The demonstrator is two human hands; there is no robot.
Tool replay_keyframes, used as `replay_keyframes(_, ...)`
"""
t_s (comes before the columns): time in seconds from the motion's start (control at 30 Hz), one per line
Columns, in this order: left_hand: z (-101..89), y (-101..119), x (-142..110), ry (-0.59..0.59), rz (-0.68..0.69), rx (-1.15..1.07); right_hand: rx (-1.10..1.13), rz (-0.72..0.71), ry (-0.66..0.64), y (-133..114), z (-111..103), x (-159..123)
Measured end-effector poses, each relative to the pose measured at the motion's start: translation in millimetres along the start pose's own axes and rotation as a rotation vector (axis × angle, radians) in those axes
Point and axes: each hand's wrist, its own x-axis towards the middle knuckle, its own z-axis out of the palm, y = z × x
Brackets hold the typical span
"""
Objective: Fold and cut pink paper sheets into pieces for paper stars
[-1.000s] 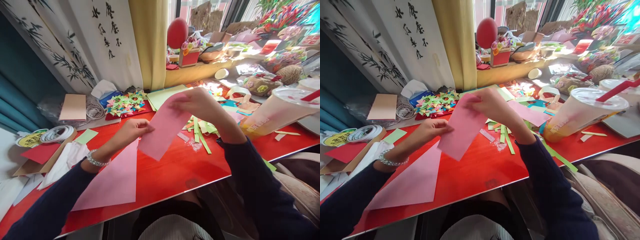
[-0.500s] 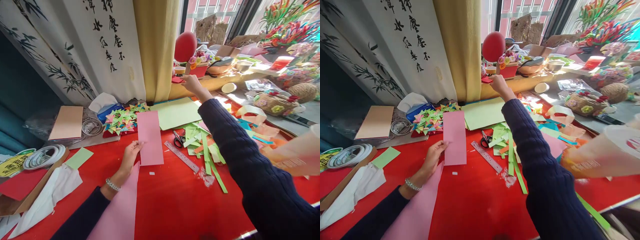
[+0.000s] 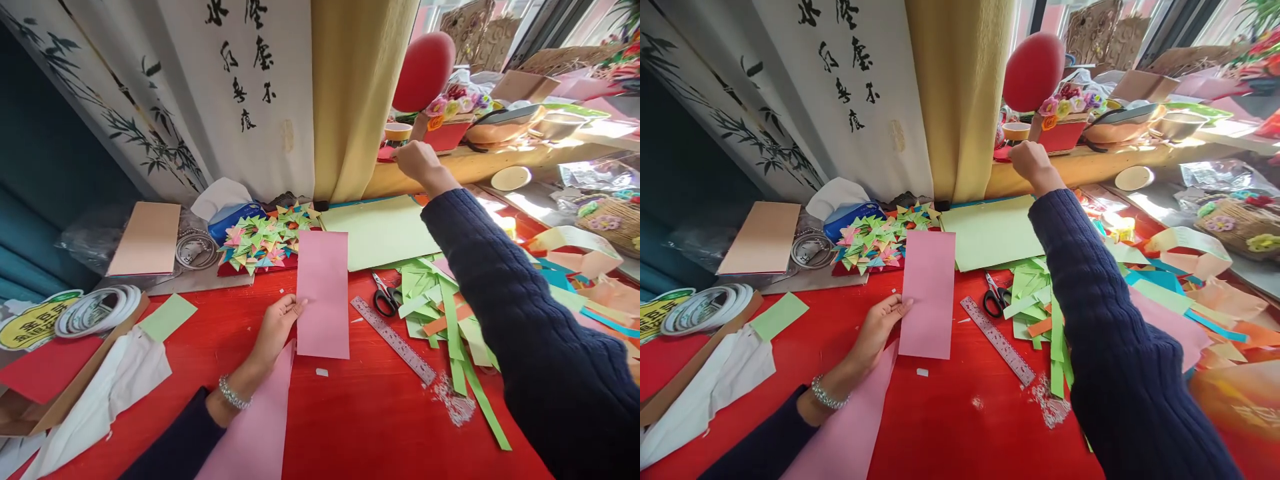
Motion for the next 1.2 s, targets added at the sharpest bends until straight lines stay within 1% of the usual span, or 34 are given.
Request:
replay_keyframes(0.07, 0.3, 1.0, -0.8, 0.0, 0.002, -0.001, -0.008, 0.017, 0.023, -2.0, 0.6, -2.3)
replay_keyframes(0.13, 0.6, 2.1, -1.1, 0.001, 0.006, -0.002, 0.0, 0.038, 0.074, -5.1, 0.9, -4.7)
replay_keyframes(0.27, 1.3, 3.4, -1.2, 0.004, 0.018, -0.006, 0.056, 0.086, 0.191, -14.4, 0.2, -7.8)
replay_keyframes(0.37, 1.3, 3.3, -1.6, 0.002, 0.025, -0.01, 0.103, 0.133, 0.243, -20.8, 1.8, -7.9)
replay_keyframes(0.5, 0.5, 2.7, -2.3, -0.01, 0.033, 0.001, 0.152, 0.206, 0.295, -23.4, 10.9, -6.4)
replay_keyframes(0.63, -0.6, 1.6, -1.7, -0.027, 0.031, 0.02, 0.206, 0.235, 0.285, -18.7, 19.7, -4.6)
replay_keyframes(0.7, -1.2, 0.5, -0.8, -0.031, 0.029, 0.025, 0.238, 0.249, 0.28, -16.0, 20.8, -3.9)
replay_keyframes(0.8, -2.0, -1.7, 0.6, -0.027, 0.029, 0.021, 0.282, 0.3, 0.332, -14.3, 17.8, -4.1)
replay_keyframes(0.93, -2.4, -3.6, 1.3, -0.029, 0.033, 0.009, 0.313, 0.402, 0.446, -16.0, 6.2, -7.6)
replay_keyframes(1.03, -1.6, -3.6, 1.1, -0.034, 0.043, -0.006, 0.33, 0.463, 0.532, -19.8, -10.4, -12.0)
replay_keyframes(1.1, -0.7, -3.5, 1.5, -0.027, 0.058, -0.024, 0.34, 0.458, 0.6, -25.6, -28.0, -16.5)
replay_keyframes(1.2, 0.2, -3.9, 3.2, -0.009, 0.092, -0.064, 0.344, 0.359, 0.717, -45.9, -62.9, -32.5)
